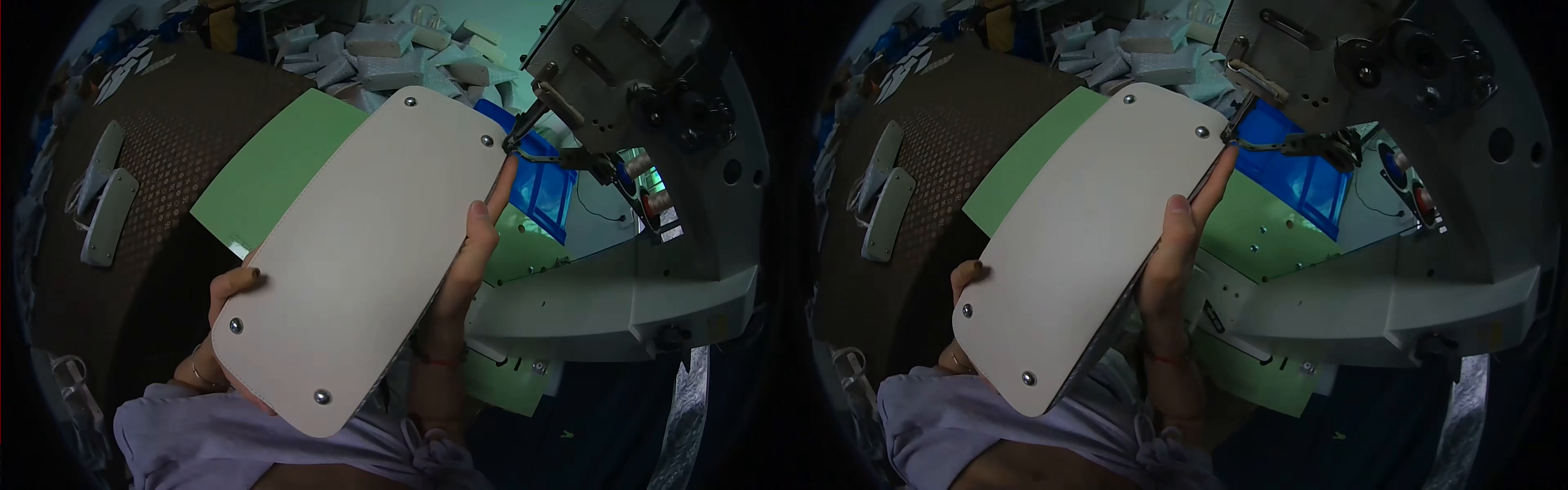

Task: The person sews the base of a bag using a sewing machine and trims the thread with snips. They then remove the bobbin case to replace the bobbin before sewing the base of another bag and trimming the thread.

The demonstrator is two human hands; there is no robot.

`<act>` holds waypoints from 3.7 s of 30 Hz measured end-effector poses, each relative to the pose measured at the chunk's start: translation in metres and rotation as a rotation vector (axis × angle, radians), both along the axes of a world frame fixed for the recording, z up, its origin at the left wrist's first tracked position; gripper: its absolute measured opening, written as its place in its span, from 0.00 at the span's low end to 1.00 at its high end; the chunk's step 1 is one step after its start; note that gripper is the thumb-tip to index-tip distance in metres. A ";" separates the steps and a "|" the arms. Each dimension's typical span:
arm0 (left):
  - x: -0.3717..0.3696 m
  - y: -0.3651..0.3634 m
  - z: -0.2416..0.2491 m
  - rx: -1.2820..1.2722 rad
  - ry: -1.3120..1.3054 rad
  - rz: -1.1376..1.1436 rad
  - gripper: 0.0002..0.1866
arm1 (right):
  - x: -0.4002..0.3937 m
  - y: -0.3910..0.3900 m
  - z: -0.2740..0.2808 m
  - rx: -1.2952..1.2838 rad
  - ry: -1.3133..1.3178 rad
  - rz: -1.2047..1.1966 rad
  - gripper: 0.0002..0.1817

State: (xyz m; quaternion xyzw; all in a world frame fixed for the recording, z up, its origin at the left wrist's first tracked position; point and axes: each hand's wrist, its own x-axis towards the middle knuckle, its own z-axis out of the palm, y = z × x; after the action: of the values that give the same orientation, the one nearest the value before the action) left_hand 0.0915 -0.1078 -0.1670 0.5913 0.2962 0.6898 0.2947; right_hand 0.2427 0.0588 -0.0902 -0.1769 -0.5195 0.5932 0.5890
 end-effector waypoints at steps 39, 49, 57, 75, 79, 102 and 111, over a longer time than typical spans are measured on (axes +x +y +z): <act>-0.021 0.098 0.042 0.149 0.242 0.058 0.48 | 0.010 -0.004 0.005 -0.015 -0.110 0.059 0.43; -0.025 0.118 0.053 0.165 0.387 0.138 0.48 | 0.012 -0.002 -0.001 0.070 -0.163 0.042 0.49; -0.025 0.145 0.052 0.151 0.351 0.148 0.47 | 0.011 -0.006 0.011 0.071 -0.206 0.016 0.53; -0.023 0.188 0.062 0.130 0.283 0.121 0.43 | -0.013 0.031 0.008 0.033 -0.148 -0.164 0.45; -0.022 0.198 0.060 0.136 0.229 0.103 0.43 | -0.016 0.041 0.009 0.032 -0.128 -0.192 0.43; -0.028 0.282 0.177 0.143 1.379 -0.262 0.46 | -0.028 0.079 0.003 0.172 -0.045 -0.294 0.41; -0.027 0.288 0.162 0.159 1.365 -0.316 0.48 | -0.018 0.087 0.001 0.087 -0.090 -0.166 0.39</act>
State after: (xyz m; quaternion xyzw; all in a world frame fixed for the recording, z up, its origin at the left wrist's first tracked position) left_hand 0.0645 0.1803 -0.0055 0.9477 0.2740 0.1333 0.0955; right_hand 0.2245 0.1455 -0.0890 -0.2202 -0.5542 0.5109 0.6192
